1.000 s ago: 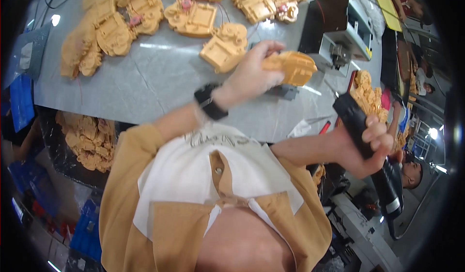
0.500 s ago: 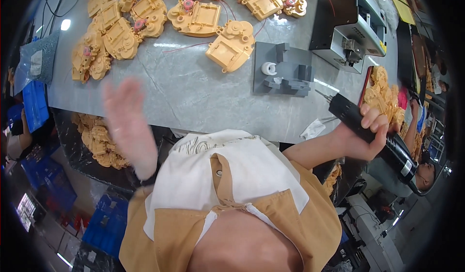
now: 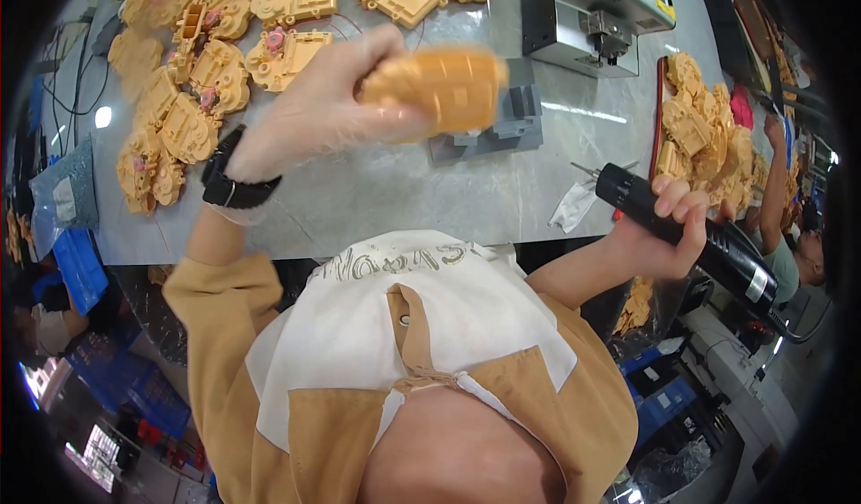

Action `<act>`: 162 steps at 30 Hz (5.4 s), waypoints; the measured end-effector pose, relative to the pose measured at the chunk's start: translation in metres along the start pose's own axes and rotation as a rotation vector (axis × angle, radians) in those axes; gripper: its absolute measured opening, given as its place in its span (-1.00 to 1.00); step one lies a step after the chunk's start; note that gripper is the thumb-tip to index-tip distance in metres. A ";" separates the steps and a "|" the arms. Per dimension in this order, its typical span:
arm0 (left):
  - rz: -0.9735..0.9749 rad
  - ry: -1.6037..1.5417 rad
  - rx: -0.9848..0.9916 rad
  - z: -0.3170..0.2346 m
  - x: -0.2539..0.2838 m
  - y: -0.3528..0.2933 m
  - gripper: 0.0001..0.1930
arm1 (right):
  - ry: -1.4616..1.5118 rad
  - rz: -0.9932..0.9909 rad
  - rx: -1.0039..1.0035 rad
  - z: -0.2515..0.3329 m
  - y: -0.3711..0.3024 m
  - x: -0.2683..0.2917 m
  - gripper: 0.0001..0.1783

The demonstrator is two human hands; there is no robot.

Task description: The person assembles plastic toy parts by placing casings onto a fixture and driving screws into them with an electric screwdriver.

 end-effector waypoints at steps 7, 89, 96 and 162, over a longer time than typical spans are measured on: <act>-0.197 0.101 0.189 0.005 -0.074 0.021 -0.57 | -0.025 -0.048 -0.069 -0.009 0.012 0.006 -0.51; -0.397 0.717 -0.392 0.024 -0.115 0.007 -0.64 | -0.167 0.238 -0.167 -0.046 -0.008 -0.057 -0.48; -0.405 0.713 -0.391 0.026 -0.116 0.008 -0.66 | -0.303 0.350 -0.144 -0.049 -0.007 -0.053 -0.60; -0.367 0.478 -0.360 0.045 -0.094 -0.012 -0.09 | -0.135 0.513 -0.021 -0.041 -0.018 -0.073 -0.35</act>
Point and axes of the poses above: each hand's wrist, its own y-axis towards the middle knuckle, its own x-axis out of the back of the hand, z = x × y, the point moved 1 cm from there along y, towards the middle knuckle, and after that the axes turned 12 degrees about -x, right-handed, at the moved point
